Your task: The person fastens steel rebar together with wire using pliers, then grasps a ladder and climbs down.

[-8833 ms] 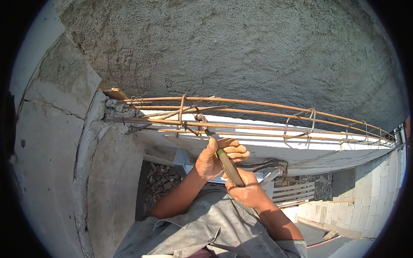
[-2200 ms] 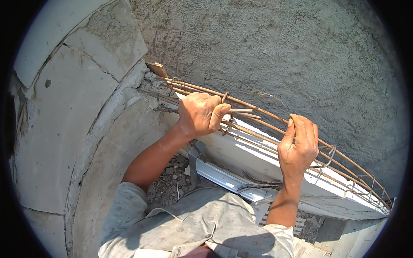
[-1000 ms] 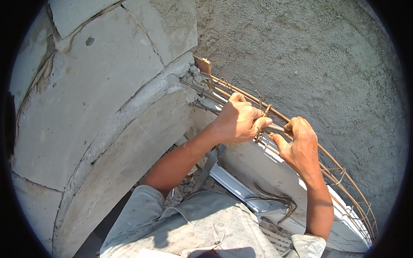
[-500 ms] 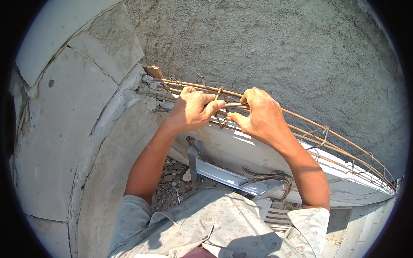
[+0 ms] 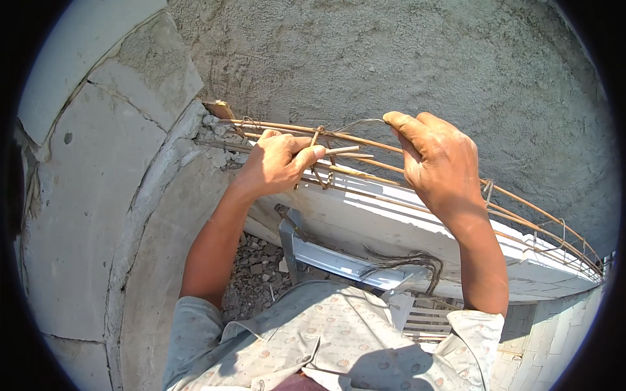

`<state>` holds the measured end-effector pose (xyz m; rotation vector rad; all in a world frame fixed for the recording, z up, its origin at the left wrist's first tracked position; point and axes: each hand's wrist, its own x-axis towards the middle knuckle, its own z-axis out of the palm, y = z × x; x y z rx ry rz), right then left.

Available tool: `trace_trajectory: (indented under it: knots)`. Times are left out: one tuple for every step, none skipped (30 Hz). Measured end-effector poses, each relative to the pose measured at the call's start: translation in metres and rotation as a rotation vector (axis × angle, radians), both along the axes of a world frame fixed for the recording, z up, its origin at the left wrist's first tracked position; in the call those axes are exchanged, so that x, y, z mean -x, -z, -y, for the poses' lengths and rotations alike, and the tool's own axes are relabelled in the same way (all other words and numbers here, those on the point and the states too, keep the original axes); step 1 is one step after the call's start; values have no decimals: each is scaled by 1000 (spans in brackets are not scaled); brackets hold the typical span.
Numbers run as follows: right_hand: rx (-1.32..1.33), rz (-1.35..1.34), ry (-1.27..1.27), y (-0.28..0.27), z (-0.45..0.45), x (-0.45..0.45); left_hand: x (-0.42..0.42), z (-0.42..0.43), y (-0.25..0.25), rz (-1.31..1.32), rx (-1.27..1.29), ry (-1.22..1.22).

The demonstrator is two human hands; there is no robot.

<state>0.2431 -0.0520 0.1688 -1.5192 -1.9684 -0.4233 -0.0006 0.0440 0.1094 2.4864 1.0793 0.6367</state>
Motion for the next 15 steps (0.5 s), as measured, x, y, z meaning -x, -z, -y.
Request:
trace_trajectory:
  knots:
    - [-20,116,10,-8,1,-5,0,-1,2,31,-18,14]
    - [-28,222,24,-14,0,-6,0,0,3,28,-16,11]
    - [-39,328,39,-21,-1,-5,0,1,2,25,-17,10]
    - [-52,436,55,-26,-4,-5,0,1,1,24,-21,9]
    - [-47,464,39,-27,-8,-2,0,2,0,-1,-22,8]
    - [-34,506,20,-30,-10,3,1,2,0,5,-25,16]
    - [-21,550,0,-35,-12,9,1,1,2,14,-29,23]
    - [-10,596,-21,-38,-13,15,1,0,3,24,-33,28]
    - [63,629,-30,-41,-13,22,1,0,3,29,-39,32]
    - [82,644,-76,-40,-16,25,1,0,3,33,-46,35]
    - [100,656,-124,-37,-22,27,1,0,3,35,-52,36]
    - [122,667,-173,-34,-28,30,2,0,4,32,-63,32]
    - [221,633,-191,-33,-35,33,2,0,5,29,-75,28]
    - [289,669,-176,-33,-42,37,1,0,6,26,-87,25]
    - [358,703,-159,-34,-50,41,1,2,9,67,-139,11]
